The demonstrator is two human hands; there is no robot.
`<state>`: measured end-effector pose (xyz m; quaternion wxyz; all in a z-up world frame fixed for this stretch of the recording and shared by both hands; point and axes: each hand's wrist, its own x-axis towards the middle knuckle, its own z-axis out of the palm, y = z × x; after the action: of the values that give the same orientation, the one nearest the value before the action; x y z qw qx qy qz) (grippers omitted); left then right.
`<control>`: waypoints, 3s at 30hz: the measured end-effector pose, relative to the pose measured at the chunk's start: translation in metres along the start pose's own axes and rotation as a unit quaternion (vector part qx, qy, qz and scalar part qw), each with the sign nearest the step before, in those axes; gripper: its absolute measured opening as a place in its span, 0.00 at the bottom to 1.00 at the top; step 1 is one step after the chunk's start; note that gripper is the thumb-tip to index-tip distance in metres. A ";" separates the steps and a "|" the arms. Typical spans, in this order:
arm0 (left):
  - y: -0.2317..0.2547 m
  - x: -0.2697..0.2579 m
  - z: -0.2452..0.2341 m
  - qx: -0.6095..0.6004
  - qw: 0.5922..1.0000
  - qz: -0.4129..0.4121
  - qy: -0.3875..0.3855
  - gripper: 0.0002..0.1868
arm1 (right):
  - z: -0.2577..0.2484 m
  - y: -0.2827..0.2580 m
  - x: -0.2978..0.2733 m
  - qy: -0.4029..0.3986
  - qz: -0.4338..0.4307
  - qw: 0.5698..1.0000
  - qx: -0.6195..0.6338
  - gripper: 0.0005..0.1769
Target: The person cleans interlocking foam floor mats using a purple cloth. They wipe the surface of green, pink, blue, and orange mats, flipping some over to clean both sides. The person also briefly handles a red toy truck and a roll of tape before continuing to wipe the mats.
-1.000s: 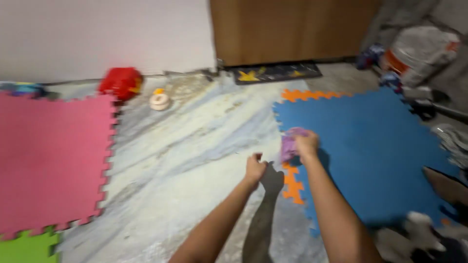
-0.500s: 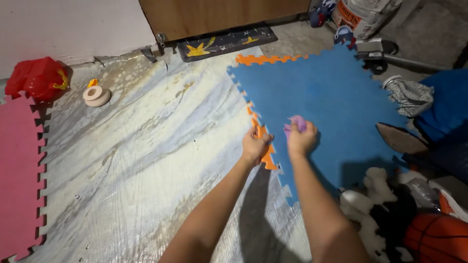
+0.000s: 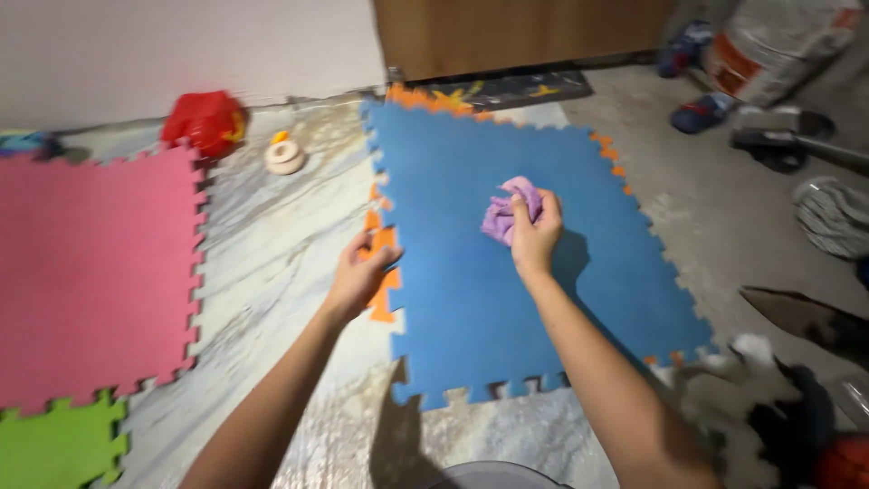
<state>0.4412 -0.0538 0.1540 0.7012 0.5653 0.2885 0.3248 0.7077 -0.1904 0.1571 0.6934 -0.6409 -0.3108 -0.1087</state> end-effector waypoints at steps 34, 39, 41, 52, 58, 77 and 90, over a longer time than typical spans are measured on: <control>-0.103 -0.178 -0.281 0.703 0.660 0.072 0.256 0.25 | 0.182 0.093 -0.178 -0.314 -0.212 0.904 -0.198 0.15; -0.099 -0.164 -0.280 0.691 0.694 0.058 0.195 0.26 | 0.209 0.178 -0.095 -0.158 -0.148 0.861 -0.459 0.20; -0.102 -0.163 -0.282 0.686 0.702 0.044 0.186 0.27 | 0.257 0.153 -0.159 -0.287 -0.019 0.924 -0.254 0.15; -0.118 -0.175 -0.299 0.702 0.685 0.038 0.191 0.29 | 0.361 0.009 -0.321 -0.483 -0.296 0.823 0.049 0.18; -0.107 -0.165 -0.285 0.734 0.643 0.060 0.210 0.31 | 0.349 0.168 -0.048 -0.258 -0.262 0.889 -0.275 0.17; -0.051 -0.090 -0.300 0.870 0.467 -0.112 -0.109 0.17 | 0.383 0.059 -0.227 -0.413 -0.273 0.865 -0.081 0.23; -0.099 0.001 -0.289 0.773 0.634 -0.021 -0.020 0.34 | 0.385 0.104 -0.218 -0.349 -0.142 0.917 -0.134 0.14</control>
<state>0.2312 0.1074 0.0003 0.0206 0.9008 0.4317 -0.0431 0.4816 0.1402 -0.0585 0.4257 -0.6747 -0.6027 -0.0162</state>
